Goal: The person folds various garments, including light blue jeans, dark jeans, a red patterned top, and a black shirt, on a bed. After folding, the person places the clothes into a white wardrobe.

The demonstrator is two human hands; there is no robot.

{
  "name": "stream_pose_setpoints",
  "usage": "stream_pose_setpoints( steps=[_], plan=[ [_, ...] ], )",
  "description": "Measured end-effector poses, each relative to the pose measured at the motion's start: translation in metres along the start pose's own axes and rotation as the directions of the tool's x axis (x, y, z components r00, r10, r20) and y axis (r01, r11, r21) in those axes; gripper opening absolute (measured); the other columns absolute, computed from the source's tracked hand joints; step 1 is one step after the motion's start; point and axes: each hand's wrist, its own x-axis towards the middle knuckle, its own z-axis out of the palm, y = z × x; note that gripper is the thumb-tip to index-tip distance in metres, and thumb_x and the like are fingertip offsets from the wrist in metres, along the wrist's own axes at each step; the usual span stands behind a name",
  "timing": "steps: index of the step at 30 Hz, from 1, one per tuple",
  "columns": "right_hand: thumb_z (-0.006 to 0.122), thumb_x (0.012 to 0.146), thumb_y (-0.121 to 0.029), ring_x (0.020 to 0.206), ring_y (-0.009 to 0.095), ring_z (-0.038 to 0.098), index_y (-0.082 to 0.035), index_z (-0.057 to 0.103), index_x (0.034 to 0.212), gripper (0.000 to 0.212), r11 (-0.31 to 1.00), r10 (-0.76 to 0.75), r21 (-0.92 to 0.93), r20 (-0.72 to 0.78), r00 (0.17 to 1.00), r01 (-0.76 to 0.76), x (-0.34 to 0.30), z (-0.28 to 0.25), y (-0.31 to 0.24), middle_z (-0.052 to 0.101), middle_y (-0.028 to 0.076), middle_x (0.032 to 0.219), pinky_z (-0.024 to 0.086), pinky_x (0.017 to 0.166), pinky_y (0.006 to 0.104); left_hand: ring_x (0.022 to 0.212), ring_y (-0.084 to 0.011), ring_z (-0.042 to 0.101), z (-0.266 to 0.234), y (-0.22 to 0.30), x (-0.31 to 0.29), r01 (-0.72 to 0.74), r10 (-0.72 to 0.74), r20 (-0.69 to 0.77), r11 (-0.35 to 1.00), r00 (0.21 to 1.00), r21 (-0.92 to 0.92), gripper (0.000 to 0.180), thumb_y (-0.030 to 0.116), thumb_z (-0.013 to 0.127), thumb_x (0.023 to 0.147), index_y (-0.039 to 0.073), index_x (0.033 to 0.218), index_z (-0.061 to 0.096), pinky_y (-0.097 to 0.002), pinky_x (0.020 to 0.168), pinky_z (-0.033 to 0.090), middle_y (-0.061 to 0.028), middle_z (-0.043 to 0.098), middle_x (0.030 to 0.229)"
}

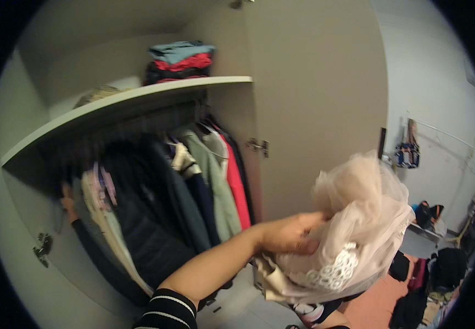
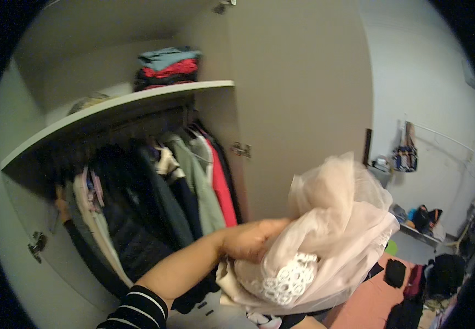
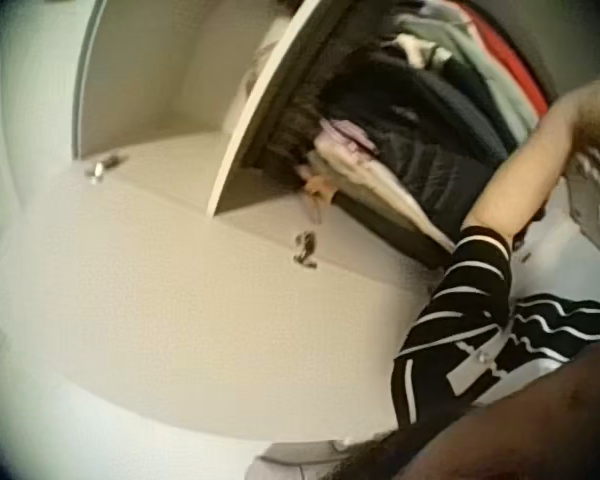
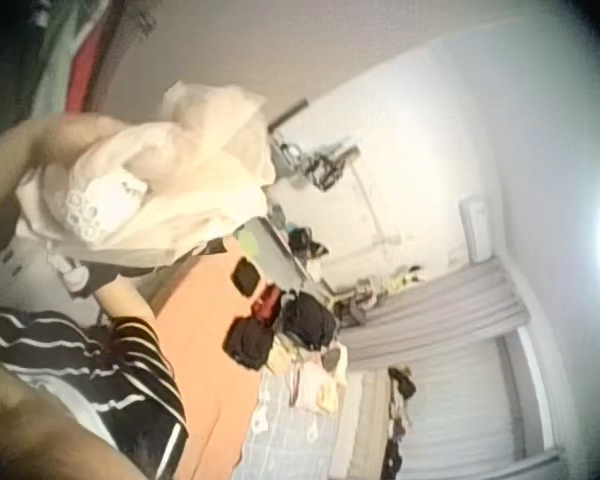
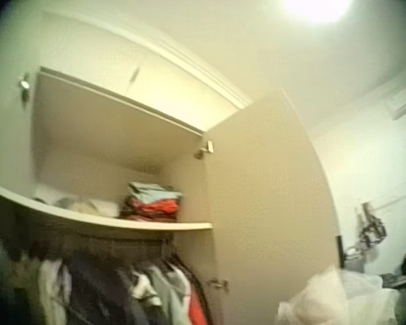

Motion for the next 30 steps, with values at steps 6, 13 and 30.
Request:
stream_pose_setpoints(
  steps=[6, 13, 30],
  plan=[
    [0.079, 0.055, -0.02, 0.119, 0.044, 0.037, -0.001, 0.039, 0.123, 0.081, 0.94, -0.322, 0.077, -0.124, 0.939, 0.333, 0.117, 0.064, -0.044, 0.035, 0.031, 0.128, 0.028, 0.102, 0.0485, 0.123, -0.0183, 0.04, -0.084, 0.104, -0.013, -0.016, 0.047, -0.111, 0.964, 0.993, 0.265, 0.077, 0.059, 0.053, 0.084, 0.001, 0.134, 0.041, -0.031, 0.102, 0.032, -0.013, 0.041, 0.139],
    [0.079, 0.056, -0.019, 0.121, 0.045, 0.035, -0.001, 0.035, 0.127, 0.085, 0.719, -0.643, -0.031, -0.407, 0.649, 0.694, 0.269, 0.111, -0.116, 0.031, 0.032, 0.131, 0.026, 0.104, 0.0495, 0.107, -0.0182, 0.052, -0.154, 0.216, -0.024, 0.044, 0.494, -0.49, 0.671, 0.718, 0.741, 0.032, 0.014, 0.063, 0.085, 0.001, 0.114, 0.06, -0.0292, 0.091, 0.043, -0.0102, 0.054, 0.12],
    [0.077, 0.052, -0.017, 0.127, 0.043, 0.028, -0.019, 0.048, 0.121, 0.075, 0.337, -0.891, -0.238, -0.392, 0.227, 0.911, 0.478, 0.273, -0.239, 0.03, 0.025, 0.137, 0.03, 0.097, 0.0603, 0.114, -0.0329, 0.053, -0.27, 0.343, -0.12, 0.242, 0.22, -0.845, 0.896, 0.488, 0.372, 0.077, 0.066, 0.033, 0.087, 0.004, 0.131, 0.037, -0.0593, 0.099, 0.033, -0.0156, 0.052, 0.125]
  ],
)
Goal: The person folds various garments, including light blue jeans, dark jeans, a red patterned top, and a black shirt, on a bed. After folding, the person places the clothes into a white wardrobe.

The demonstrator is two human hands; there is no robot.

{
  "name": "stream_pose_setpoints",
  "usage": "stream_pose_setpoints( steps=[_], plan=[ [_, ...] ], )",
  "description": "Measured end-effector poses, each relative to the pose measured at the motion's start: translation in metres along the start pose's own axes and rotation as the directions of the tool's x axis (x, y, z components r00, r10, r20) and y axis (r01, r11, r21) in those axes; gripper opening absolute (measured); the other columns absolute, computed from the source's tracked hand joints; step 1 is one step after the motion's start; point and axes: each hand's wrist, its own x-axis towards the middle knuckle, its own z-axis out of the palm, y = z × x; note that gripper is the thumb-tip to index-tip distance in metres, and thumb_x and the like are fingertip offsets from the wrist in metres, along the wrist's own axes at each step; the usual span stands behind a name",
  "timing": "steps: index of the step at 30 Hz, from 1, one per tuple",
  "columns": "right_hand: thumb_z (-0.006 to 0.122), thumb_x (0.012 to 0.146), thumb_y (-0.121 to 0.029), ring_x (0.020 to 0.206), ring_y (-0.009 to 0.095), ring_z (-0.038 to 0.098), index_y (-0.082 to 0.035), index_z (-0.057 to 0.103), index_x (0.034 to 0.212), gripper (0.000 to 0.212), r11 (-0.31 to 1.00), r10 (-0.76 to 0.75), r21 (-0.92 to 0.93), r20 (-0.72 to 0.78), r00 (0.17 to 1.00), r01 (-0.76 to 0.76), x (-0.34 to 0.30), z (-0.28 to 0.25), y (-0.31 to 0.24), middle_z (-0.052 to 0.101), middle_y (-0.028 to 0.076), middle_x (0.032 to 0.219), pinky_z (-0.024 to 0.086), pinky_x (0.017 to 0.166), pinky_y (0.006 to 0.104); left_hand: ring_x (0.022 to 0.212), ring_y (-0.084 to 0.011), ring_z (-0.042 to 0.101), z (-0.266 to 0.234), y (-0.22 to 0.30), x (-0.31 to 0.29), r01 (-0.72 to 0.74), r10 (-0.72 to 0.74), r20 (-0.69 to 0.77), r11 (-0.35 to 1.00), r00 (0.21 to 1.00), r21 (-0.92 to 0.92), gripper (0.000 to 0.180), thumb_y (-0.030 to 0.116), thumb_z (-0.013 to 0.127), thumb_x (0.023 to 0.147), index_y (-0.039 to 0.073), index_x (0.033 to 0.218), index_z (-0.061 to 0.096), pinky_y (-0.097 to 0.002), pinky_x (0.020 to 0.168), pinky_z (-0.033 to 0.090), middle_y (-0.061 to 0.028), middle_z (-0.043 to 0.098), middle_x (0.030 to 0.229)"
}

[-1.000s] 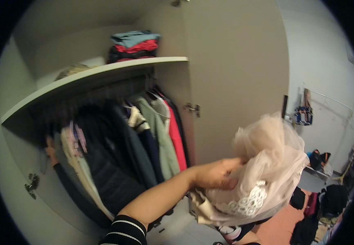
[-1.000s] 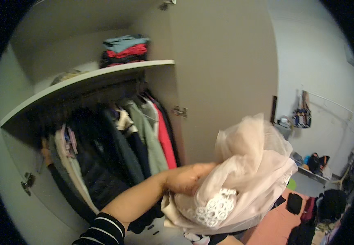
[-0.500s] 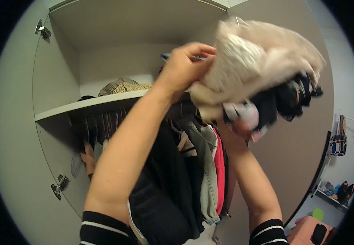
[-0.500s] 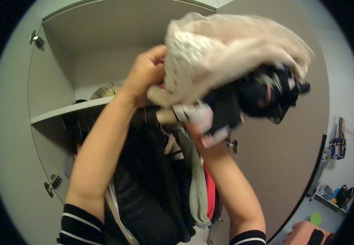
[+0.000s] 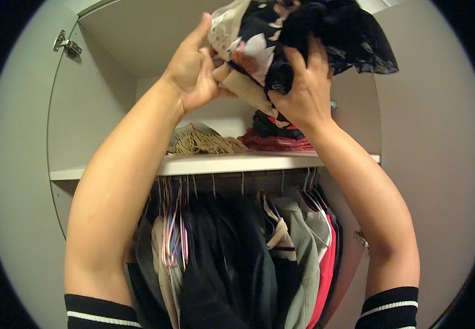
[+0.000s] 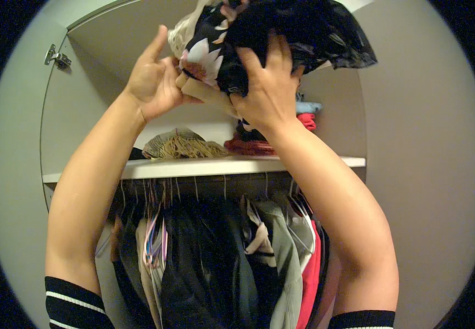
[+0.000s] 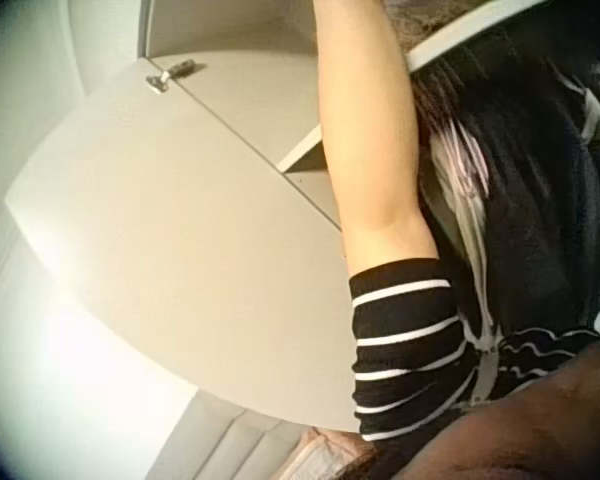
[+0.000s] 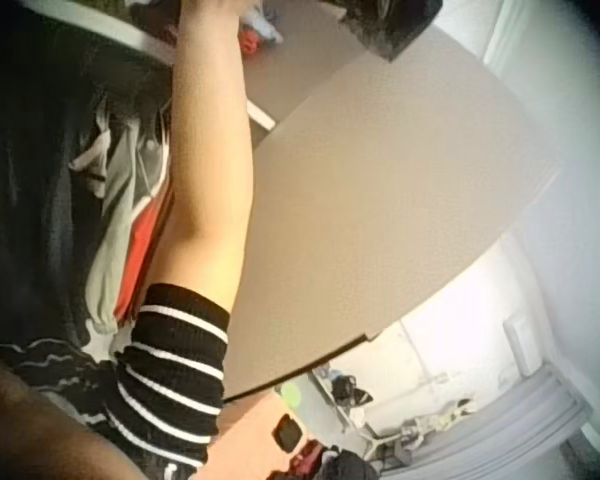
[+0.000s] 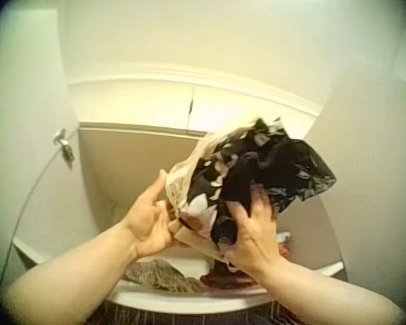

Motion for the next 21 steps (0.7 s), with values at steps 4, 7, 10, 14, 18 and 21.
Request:
stream_pose_setpoints(
  steps=[4, 7, 10, 14, 18, 21],
  plan=[
    [0.077, 0.054, -0.017, 0.131, 0.041, 0.025, -0.021, 0.046, 0.123, 0.075, 0.999, -0.02, -0.044, 0.256, 0.966, 0.032, 0.013, 0.055, 0.012, 0.028, 0.023, 0.139, 0.03, 0.091, 0.0698, 0.116, -0.0339, 0.05, -0.047, -0.018, 0.031, 0.17, -0.156, -0.187, 0.983, 0.97, 0.063, 0.06, 0.054, 0.032, 0.092, 0.01, 0.132, 0.042, -0.0629, 0.099, 0.028, -0.0145, 0.052, 0.126],
    [0.075, 0.057, -0.016, 0.132, 0.04, 0.024, -0.022, 0.043, 0.127, 0.077, 0.999, -0.05, 0.034, 0.525, 0.85, 0.038, 0.024, 0.104, 0.021, 0.026, 0.022, 0.142, 0.032, 0.097, 0.065, 0.126, -0.0373, 0.04, -0.094, -0.027, 0.043, 0.476, -0.365, -0.353, 0.821, 0.862, 0.316, 0.06, 0.05, 0.035, 0.092, 0.011, 0.137, 0.037, -0.064, 0.099, 0.029, -0.0179, 0.043, 0.136],
    [0.074, 0.059, -0.014, 0.129, 0.038, 0.032, -0.018, 0.034, 0.137, 0.088, 0.949, -0.236, 0.303, 0.867, 0.439, -0.09, -0.01, 0.193, 0.05, 0.028, 0.023, 0.143, 0.038, 0.099, 0.0509, 0.116, -0.0339, 0.052, -0.103, -0.032, 0.035, 0.542, -0.62, -0.576, -0.273, 0.533, 0.795, 0.055, 0.036, 0.046, 0.089, 0.015, 0.139, 0.038, -0.0563, 0.1, 0.034, -0.0163, 0.047, 0.134],
    [0.072, 0.068, -0.018, 0.129, 0.034, 0.037, -0.019, 0.011, 0.148, 0.101, 0.993, -0.002, -0.047, 0.905, -0.425, -0.105, -0.05, 0.187, 0.022, 0.024, 0.02, 0.147, 0.046, 0.091, 0.0493, 0.114, -0.0298, 0.055, -0.099, -0.031, 0.026, 0.548, -0.576, -0.566, -0.228, 0.59, 0.805, 0.057, 0.024, 0.047, 0.091, 0.016, 0.144, 0.028, -0.0501, 0.098, 0.036, -0.0156, 0.053, 0.128],
    [0.067, 0.074, -0.02, 0.126, 0.033, 0.041, -0.015, 0.011, 0.148, 0.093, 0.989, -0.103, 0.05, 0.91, -0.402, -0.14, -0.059, 0.19, 0.029, 0.036, 0.022, 0.141, 0.042, 0.096, 0.0418, 0.113, -0.0309, 0.055, -0.09, -0.021, 0.017, 0.527, -0.535, -0.547, -0.209, 0.643, 0.824, 0.055, 0.021, 0.047, 0.09, 0.013, 0.142, 0.032, -0.0489, 0.097, 0.036, -0.0171, 0.055, 0.125],
    [0.063, 0.075, -0.018, 0.115, 0.032, 0.052, -0.015, 0.023, 0.145, 0.081, 0.989, -0.144, 0.124, 0.94, -0.309, -0.083, -0.052, 0.186, 0.024, 0.05, 0.02, 0.13, 0.042, 0.095, 0.0368, 0.111, -0.0305, 0.056, -0.086, -0.02, 0.013, 0.52, -0.544, -0.526, -0.181, 0.654, 0.835, 0.055, 0.022, 0.049, 0.089, 0.014, 0.142, 0.034, -0.0483, 0.096, 0.037, -0.0165, 0.057, 0.123]
  ],
)
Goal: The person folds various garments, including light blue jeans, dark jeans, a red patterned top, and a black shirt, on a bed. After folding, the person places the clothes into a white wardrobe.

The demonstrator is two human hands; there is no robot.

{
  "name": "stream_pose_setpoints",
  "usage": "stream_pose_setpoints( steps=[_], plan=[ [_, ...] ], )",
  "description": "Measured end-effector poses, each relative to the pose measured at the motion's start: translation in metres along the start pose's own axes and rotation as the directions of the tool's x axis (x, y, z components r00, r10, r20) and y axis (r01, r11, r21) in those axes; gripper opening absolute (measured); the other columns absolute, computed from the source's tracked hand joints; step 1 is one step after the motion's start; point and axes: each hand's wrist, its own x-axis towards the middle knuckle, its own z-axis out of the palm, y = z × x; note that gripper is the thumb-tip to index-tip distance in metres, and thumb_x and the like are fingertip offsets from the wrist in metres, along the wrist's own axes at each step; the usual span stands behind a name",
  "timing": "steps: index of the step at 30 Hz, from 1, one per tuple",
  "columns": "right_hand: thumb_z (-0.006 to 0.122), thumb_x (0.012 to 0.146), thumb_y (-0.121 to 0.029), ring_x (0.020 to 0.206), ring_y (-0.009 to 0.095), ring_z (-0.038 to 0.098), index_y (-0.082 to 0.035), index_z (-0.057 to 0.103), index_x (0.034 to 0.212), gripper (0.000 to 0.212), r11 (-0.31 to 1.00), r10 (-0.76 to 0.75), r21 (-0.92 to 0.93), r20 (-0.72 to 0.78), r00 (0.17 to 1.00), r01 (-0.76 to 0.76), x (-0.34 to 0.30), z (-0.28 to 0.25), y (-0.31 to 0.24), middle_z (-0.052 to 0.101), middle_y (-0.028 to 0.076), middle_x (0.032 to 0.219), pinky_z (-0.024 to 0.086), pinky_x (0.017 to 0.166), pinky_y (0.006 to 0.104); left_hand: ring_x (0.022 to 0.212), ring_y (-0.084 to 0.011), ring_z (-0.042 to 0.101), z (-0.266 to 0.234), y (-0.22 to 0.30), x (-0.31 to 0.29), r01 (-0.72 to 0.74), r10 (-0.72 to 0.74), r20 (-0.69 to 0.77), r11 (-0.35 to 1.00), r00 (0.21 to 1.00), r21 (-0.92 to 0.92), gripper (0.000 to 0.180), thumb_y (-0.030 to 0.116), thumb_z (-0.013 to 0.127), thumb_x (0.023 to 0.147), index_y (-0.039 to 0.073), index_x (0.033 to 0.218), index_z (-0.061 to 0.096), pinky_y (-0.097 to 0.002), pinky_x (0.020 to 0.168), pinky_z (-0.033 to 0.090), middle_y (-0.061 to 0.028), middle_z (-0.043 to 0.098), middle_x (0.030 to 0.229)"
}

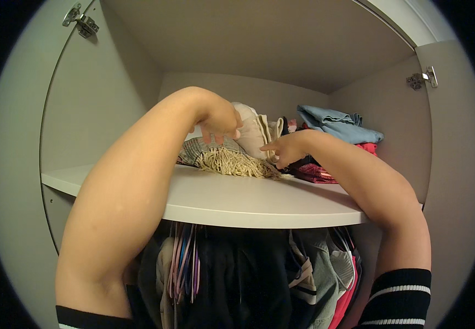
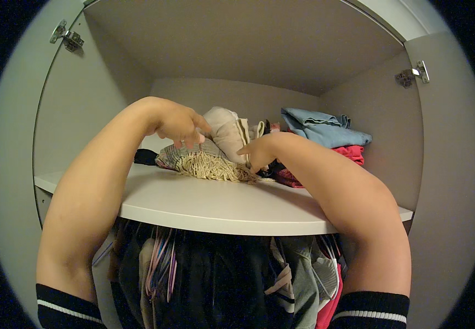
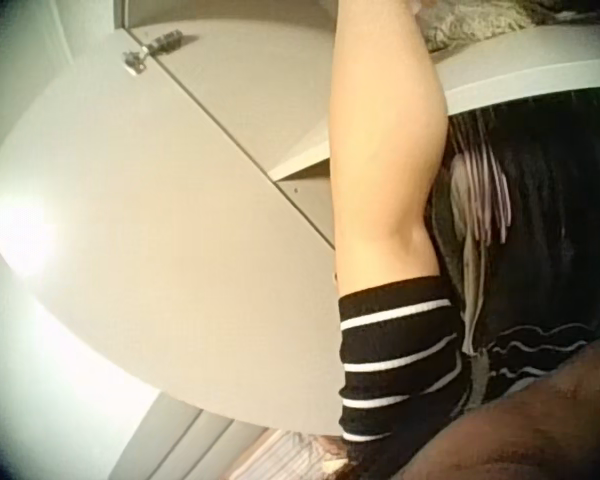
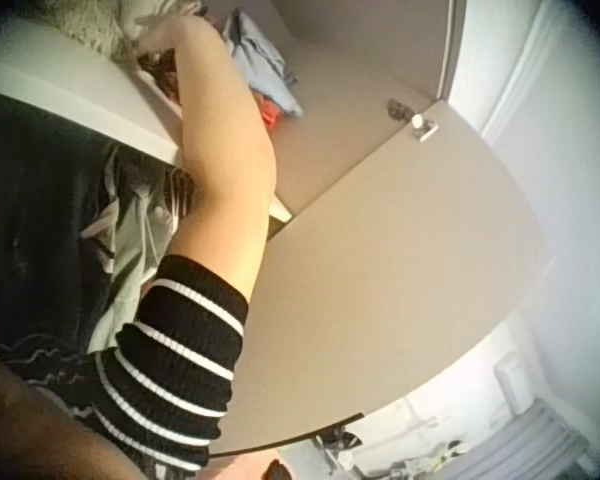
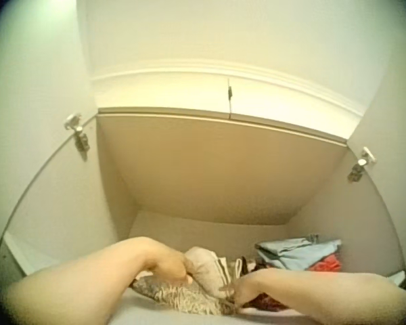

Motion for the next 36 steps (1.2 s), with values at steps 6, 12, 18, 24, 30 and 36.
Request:
stream_pose_setpoints(
  steps=[6, 12, 18, 24, 30, 36],
  plan=[
    [0.062, 0.076, -0.018, 0.098, 0.031, 0.06, -0.019, 0.038, 0.14, 0.068, 0.987, 0.119, -0.082, -0.22, 0.968, -0.14, -0.015, -0.017, 0.01, 0.059, 0.016, 0.118, 0.051, 0.077, 0.0363, 0.11, -0.0284, 0.056, 0.003, 0.0, 0.0, -0.008, 0.008, -0.001, 1.0, 1.0, 0.004, 0.054, 0.025, 0.051, 0.089, 0.014, 0.14, 0.038, -0.0445, 0.094, 0.039, -0.0148, 0.058, 0.121],
    [0.069, 0.073, -0.025, 0.098, 0.033, 0.06, -0.001, 0.039, 0.135, 0.073, 0.918, 0.39, 0.073, -0.326, 0.861, -0.389, 0.002, -0.014, 0.051, 0.057, 0.023, 0.118, 0.051, 0.08, 0.0385, 0.104, -0.0325, 0.057, 0.019, 0.011, -0.012, -0.233, 0.284, -0.038, 0.85, 0.958, 0.472, 0.045, 0.04, 0.044, 0.093, 0.003, 0.112, 0.062, -0.0404, 0.091, 0.043, -0.0175, 0.061, 0.114],
    [0.065, 0.075, -0.027, 0.089, 0.034, 0.063, 0.007, 0.055, 0.107, 0.048, 0.927, 0.351, 0.26, -0.351, 0.868, -0.27, 0.001, 0.009, 0.02, 0.061, 0.025, 0.102, 0.053, 0.071, 0.0427, 0.083, -0.0389, 0.061, 0.068, 0.04, -0.054, -0.408, 0.426, -0.025, 0.879, 0.904, 0.247, 0.089, 0.073, 0.028, 0.084, -0.008, 0.079, 0.066, -0.0455, 0.081, 0.047, -0.0271, 0.063, 0.081],
    [0.06, 0.078, -0.022, 0.106, 0.036, 0.057, -0.008, 0.049, 0.13, 0.055, 0.992, 0.073, -0.072, -0.379, 0.923, -0.108, -0.013, -0.035, -0.01, 0.057, 0.021, 0.119, 0.043, 0.093, 0.0395, 0.109, -0.0337, 0.056, 0.052, 0.037, -0.053, -0.205, 0.193, 0.071, 0.95, 0.979, 0.235, 0.091, 0.076, 0.04, 0.074, -0.007, 0.105, 0.063, -0.0411, 0.096, 0.04, -0.024, 0.06, 0.113],
    [0.054, 0.081, -0.011, 0.093, 0.031, 0.063, -0.006, 0.051, 0.128, 0.047, 0.993, 0.064, 0.118, -0.682, 0.729, 0.024, -0.132, -0.053, -0.052, 0.064, 0.02, 0.105, 0.046, 0.087, 0.0382, 0.069, -0.03, 0.063, 0.054, 0.028, -0.043, -0.29, 0.314, -0.045, 0.916, 0.948, 0.277, 0.09, 0.078, 0.042, 0.074, -0.01, 0.075, 0.065, -0.0407, 0.064, 0.049, -0.0231, 0.063, 0.074],
    [0.052, 0.084, -0.006, 0.08, 0.03, 0.065, -0.003, 0.055, 0.114, 0.031, 0.93, 0.242, 0.281, -0.953, 0.182, 0.238, -0.234, 0.061, -0.119, 0.066, 0.017, 0.084, 0.05, 0.071, 0.0358, 0.056, -0.0245, 0.058, 0.065, 0.044, -0.081, -0.505, 0.57, -0.324, 0.821, 0.755, 0.268, 0.04, 0.038, 0.063, 0.08, -0.002, 0.076, 0.066, -0.0368, 0.053, 0.045, -0.014, 0.061, 0.061]
  ],
)
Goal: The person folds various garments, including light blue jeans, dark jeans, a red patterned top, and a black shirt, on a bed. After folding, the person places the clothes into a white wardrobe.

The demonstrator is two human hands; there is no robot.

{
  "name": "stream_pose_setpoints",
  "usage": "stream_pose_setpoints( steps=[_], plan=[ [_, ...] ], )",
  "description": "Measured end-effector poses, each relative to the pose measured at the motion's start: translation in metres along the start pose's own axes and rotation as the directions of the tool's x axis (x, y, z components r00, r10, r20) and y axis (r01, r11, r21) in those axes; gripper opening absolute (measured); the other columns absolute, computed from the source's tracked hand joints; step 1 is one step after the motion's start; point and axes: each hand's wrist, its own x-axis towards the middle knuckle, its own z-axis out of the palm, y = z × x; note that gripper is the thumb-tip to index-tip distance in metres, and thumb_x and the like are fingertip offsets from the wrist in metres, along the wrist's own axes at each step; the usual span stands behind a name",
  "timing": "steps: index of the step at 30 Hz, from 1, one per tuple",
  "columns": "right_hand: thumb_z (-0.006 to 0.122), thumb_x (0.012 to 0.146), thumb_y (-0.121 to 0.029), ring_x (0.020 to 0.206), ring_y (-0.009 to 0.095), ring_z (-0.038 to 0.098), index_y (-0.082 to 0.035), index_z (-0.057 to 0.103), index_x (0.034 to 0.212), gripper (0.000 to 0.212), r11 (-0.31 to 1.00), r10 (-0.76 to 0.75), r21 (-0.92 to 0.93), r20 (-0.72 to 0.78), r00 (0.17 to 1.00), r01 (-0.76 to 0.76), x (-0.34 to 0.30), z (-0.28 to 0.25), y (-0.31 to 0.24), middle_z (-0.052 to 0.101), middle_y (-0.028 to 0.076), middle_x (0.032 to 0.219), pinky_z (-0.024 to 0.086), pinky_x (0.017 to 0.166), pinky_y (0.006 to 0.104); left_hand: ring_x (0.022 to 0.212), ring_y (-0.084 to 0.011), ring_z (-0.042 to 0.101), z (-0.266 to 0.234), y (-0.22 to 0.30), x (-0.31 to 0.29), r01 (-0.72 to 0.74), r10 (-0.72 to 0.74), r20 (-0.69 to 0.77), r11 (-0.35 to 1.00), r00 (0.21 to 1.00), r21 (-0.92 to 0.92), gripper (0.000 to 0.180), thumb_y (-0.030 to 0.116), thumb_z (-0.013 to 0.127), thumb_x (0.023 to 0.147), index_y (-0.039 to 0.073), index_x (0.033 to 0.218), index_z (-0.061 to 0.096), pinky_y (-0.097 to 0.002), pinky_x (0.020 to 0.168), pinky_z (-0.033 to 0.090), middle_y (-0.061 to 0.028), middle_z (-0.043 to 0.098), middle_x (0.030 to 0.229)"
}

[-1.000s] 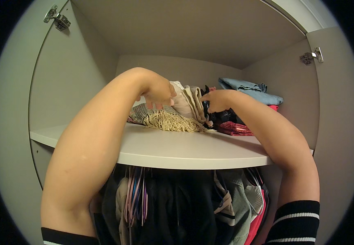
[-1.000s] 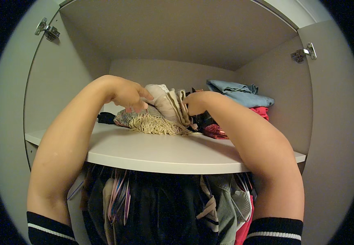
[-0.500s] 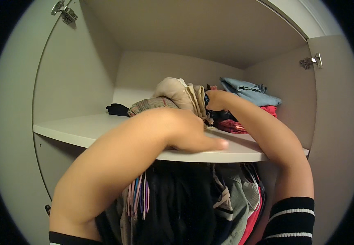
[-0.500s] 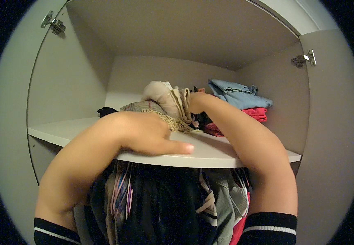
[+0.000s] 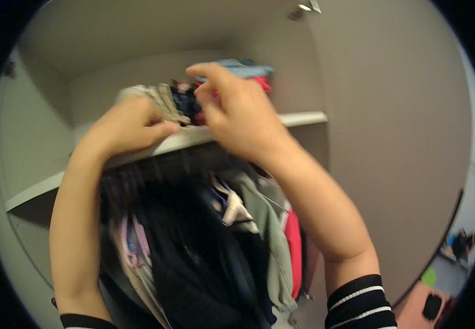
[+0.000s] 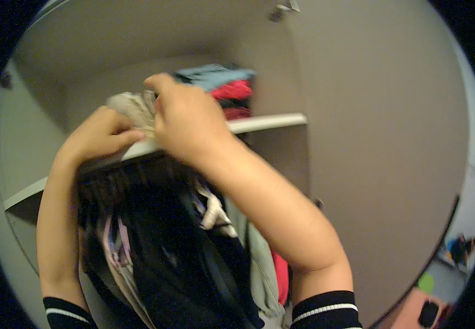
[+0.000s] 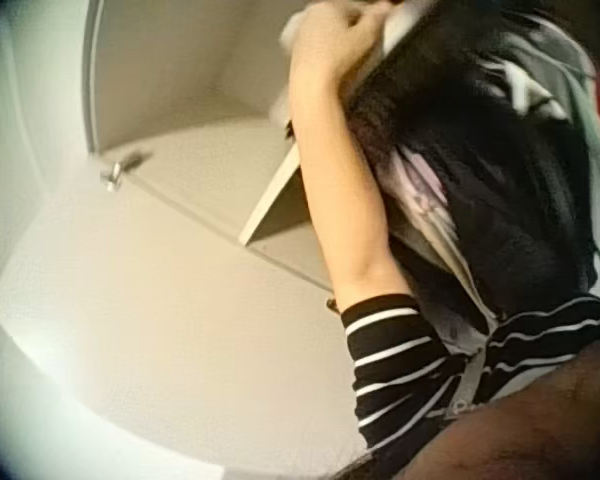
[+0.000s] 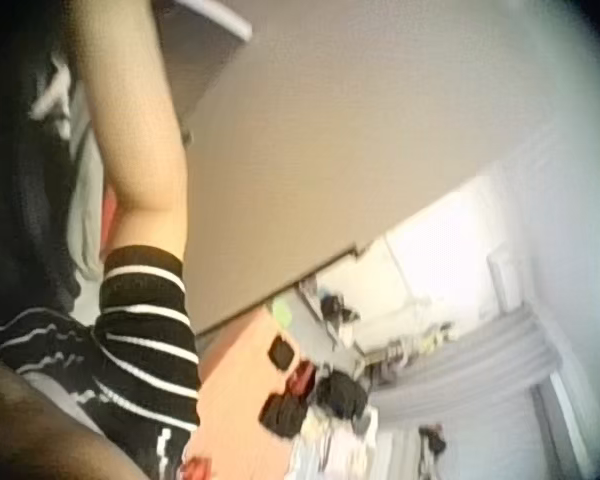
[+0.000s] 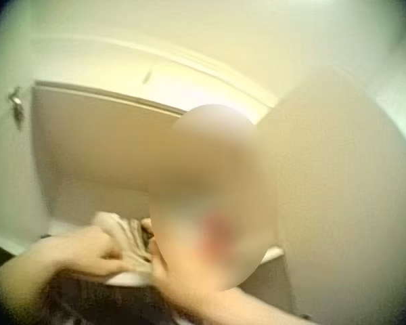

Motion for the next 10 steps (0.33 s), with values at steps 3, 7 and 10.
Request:
stream_pose_setpoints(
  steps=[3, 7, 10],
  plan=[
    [0.052, 0.081, 0.001, 0.081, 0.032, 0.065, -0.005, 0.051, 0.119, 0.038, 0.996, 0.086, -0.032, -0.068, 0.994, -0.089, -0.103, -0.025, -0.005, 0.064, 0.018, 0.093, 0.051, 0.069, 0.0353, 0.087, -0.0332, 0.062, 0.066, 0.068, -0.021, -0.472, 0.358, -0.559, 0.879, 0.748, -0.068, 0.029, 0.022, 0.069, 0.075, -0.001, 0.093, 0.064, -0.0368, 0.079, 0.048, -0.0184, 0.065, 0.093],
    [0.054, 0.074, 0.0, 0.098, 0.041, 0.056, -0.005, 0.036, 0.131, 0.06, 0.907, 0.416, -0.078, 0.023, 0.909, -0.413, -0.246, -0.082, -0.028, 0.057, 0.023, 0.107, 0.048, 0.079, 0.0459, 0.091, -0.0332, 0.061, 0.154, 0.185, -0.062, -0.672, 0.435, -0.546, 0.64, 0.717, -0.373, 0.03, 0.021, 0.069, 0.075, -0.001, 0.096, 0.064, -0.0375, 0.081, 0.047, -0.0178, 0.065, 0.096],
    [0.053, 0.071, 0.002, 0.092, 0.04, 0.059, -0.004, 0.033, 0.132, 0.065, 0.651, 0.755, -0.174, 0.042, 0.655, -0.739, -0.328, -0.137, -0.069, 0.059, 0.023, 0.104, 0.048, 0.076, 0.0448, 0.095, -0.0333, 0.06, 0.209, 0.27, -0.09, -0.751, 0.505, -0.563, 0.354, 0.655, -0.557, 0.031, 0.021, 0.069, 0.076, 0.0, 0.098, 0.063, -0.0383, 0.084, 0.047, -0.0173, 0.064, 0.099]
  ],
)
